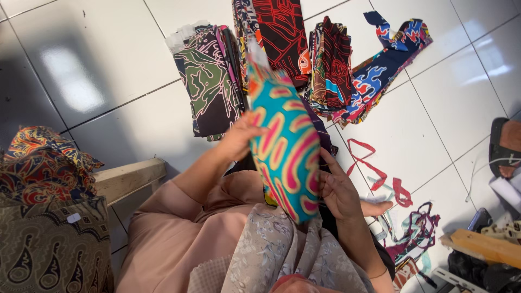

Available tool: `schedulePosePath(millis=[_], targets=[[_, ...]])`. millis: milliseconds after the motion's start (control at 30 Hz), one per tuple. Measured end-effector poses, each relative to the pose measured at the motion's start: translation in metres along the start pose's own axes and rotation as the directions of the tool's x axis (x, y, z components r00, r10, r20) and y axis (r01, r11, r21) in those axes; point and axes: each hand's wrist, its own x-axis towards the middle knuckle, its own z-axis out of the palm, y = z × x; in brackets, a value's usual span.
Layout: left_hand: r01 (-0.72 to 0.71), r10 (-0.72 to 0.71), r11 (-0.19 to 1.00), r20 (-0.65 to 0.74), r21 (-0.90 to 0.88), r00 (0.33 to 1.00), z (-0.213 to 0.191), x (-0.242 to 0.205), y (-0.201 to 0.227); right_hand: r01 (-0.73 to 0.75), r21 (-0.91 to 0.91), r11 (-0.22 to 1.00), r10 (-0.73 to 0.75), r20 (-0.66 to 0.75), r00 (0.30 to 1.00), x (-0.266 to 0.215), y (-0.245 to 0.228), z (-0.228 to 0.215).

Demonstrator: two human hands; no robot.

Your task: The person sits on the floor and folds multiple pieces of patterned fabric one by one. They handle each piece, fold it into a smaller rectangle, and place it into a neat stack. The person also handles loose fabric strips, folding them and setting them aside.

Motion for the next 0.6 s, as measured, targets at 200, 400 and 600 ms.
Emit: schedulePosePath(millis=[200,400,600], targets=[[-0.183,0.233,0.943,-0.157,0.277,0.960,-0.144,0.000,0.085,-0.059,-0.187,0.981,0.054,-0.031,0.998,0.009,0.003,-0.035],[0.024,0.417,0.762,-0.518,0.648,0.747,-0.240,0.024,0.062,-0.080,-0.703,0.707,-0.208,-0.314,0.926,0.013,0.021,-0.042],[0.058,0.829,-0.030,-0.007,0.998,0.560,-0.151,0.012,0.023,-0.011,-0.979,-0.202,-0.587,0.112,0.802,0.016,0.028,0.005]])
